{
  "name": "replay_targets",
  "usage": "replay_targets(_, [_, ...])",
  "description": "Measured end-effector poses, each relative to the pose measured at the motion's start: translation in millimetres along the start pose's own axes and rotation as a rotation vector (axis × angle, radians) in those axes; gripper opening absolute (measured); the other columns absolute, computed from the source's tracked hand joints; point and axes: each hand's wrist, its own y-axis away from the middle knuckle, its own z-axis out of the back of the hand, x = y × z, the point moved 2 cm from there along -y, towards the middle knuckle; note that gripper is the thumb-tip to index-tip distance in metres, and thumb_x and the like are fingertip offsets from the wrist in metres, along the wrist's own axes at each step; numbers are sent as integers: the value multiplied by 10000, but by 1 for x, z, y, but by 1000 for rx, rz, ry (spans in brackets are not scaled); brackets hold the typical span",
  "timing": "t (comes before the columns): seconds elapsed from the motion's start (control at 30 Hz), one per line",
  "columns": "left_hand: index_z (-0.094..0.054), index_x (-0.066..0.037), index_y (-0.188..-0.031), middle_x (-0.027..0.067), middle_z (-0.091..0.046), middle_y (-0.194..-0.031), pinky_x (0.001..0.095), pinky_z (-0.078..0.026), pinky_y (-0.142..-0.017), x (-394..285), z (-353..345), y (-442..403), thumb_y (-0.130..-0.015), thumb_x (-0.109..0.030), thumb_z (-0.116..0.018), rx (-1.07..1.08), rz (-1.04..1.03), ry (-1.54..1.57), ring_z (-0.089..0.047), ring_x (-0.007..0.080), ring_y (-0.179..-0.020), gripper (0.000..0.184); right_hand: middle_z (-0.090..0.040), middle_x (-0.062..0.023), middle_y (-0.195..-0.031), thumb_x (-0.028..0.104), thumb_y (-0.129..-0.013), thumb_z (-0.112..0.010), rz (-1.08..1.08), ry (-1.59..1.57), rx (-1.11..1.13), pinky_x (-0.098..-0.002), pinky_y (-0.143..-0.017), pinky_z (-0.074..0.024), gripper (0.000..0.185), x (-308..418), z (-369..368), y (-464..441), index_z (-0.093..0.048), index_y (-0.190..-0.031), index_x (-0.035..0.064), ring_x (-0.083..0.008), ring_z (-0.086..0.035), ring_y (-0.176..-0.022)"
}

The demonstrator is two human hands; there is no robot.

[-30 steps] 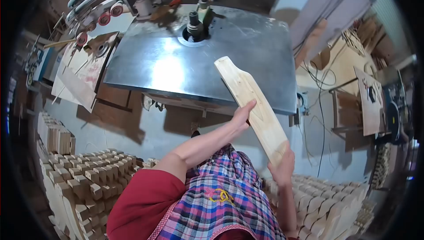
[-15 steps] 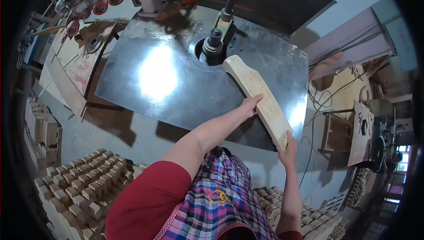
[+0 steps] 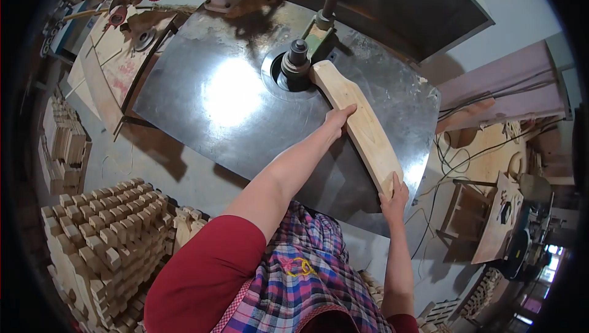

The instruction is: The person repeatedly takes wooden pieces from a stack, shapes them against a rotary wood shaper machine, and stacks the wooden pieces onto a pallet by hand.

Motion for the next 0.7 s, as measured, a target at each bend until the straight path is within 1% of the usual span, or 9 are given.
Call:
replay_targets(0.17, [-536,69,-1041,165,-610,-888,351,-527,-649,5,0,4,-842,-380,-558,-25,-15,-57,-615,266,-729,491,-423,-187,-1209,20,-625,-690,8,-10,27,-421,-969,-303,829,-4,3,3,-367,-1371,177,-358,-406,-1101])
replay_targets(0.4, [-544,82,-1010,169,-612,-848,356,-526,-624,23,19,25,-839,-431,-545,-66,-47,-126,-614,274,-686,541,-406,-198,-1254,12,-606,-703,57,-31,51,-421,-978,-303,827,-9,8,9,-400,-1356,179,-363,-411,-1111])
replay_targets(0.6, [-550,93,-983,172,-613,-812,361,-524,-603,33,28,36,-837,-475,-534,-112,-65,-205,-613,281,-650,587,-423,-187,-1247,4,-587,-712,96,-34,82,-416,-970,-318,828,-8,11,-7,-427,-1341,192,-356,-430,-1092])
replay_targets(0.7, [-553,99,-969,174,-614,-795,363,-523,-592,28,31,37,-836,-496,-529,-138,-78,-243,-613,284,-631,611,-434,-180,-1235,2,-580,-714,124,-20,97,-413,-964,-323,833,-8,15,-30,-432,-1337,200,-351,-436,-1087])
